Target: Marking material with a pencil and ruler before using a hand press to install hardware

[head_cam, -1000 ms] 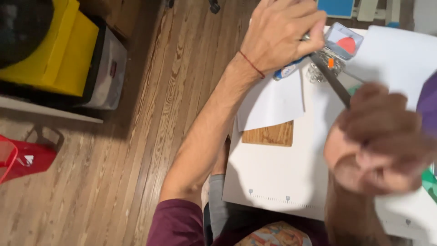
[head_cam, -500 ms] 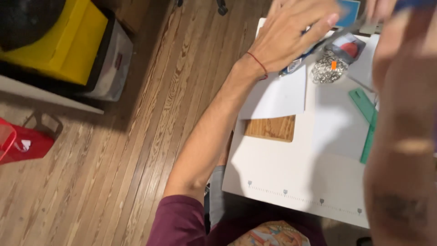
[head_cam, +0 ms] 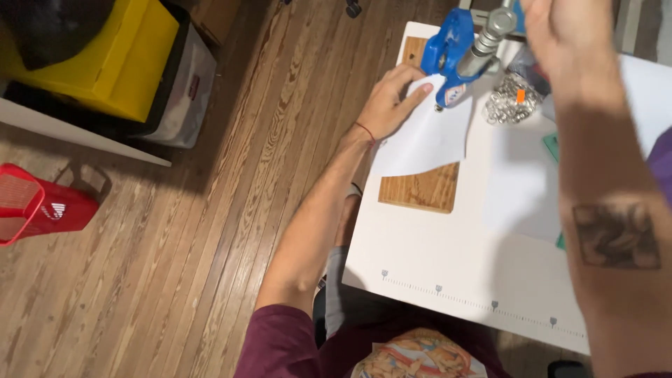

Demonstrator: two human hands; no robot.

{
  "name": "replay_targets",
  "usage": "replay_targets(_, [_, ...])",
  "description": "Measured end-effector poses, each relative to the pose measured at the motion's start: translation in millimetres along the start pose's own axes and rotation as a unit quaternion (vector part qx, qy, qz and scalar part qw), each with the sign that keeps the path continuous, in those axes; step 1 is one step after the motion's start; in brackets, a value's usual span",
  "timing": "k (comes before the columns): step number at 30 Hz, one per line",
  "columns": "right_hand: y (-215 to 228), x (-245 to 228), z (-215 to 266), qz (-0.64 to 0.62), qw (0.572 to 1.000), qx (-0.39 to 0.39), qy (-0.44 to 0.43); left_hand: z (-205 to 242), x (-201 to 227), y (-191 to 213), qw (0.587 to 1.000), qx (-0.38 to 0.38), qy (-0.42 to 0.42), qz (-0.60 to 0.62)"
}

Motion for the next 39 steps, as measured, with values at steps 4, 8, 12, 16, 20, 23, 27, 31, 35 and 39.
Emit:
replay_targets(4, [-40.8,-6.9,57.4,-0.144,0.986,-0.077,0.013,14.0,26.5,14.6,0.987,-0.044,0.049,0.143])
replay_targets(8, [-75.3,41.8,141.3,-0.114,0.974,-0.162,-0.106,35.4,17.8,6.5,0.951,-0.094,0.062,0.289])
replay_targets(12, [-88.7,13.3,195.2,-0.111,0.968,-0.181,-0.133,58.4,36.7,0.3,0.932,-0.104,0.047,0.344])
replay_targets(16, [-71.3,-35.2,206.6,0.008,0.982,-0.138,-0.131,70.3,122.1,22.5,0.958,-0.109,0.024,0.263])
replay_targets(20, [-57.1,-89.1,212.8,0.109,0.975,-0.134,-0.139,81.3,165.8,19.9,0.989,-0.097,0.043,0.101])
replay_targets(23, [-52.2,-116.8,218.0,0.081,0.984,-0.108,-0.115,83.7,188.5,16.8,0.991,-0.069,0.071,0.086])
replay_targets(27, [-44.2,-138.2,232.5,0.132,0.987,-0.082,-0.035,82.3,209.3,10.4,0.991,-0.055,0.076,0.091])
replay_targets(31, [-32.8,-144.1,252.7,0.263,0.951,-0.069,0.147,93.4,210.0,-7.9,0.999,-0.038,-0.012,0.030])
replay_targets(35, [-51.6,-162.2,287.4,0.314,0.889,-0.103,0.317,131.1,237.0,-22.2,0.973,0.017,-0.151,-0.176])
replay_targets(39, [-93.6,-81.0,344.6,0.386,0.881,-0.164,0.220,174.3,170.0,-57.0,0.955,0.019,-0.144,-0.260])
Point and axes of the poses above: each hand's wrist, its own z-axis away from the middle knuckle, its own y-axis out of the back of the hand, x = y × z, the point moved 4 cm from there along -z, towards the middle knuckle, and after that the axes turned 15 degrees about -x, right-handed, at the moved point
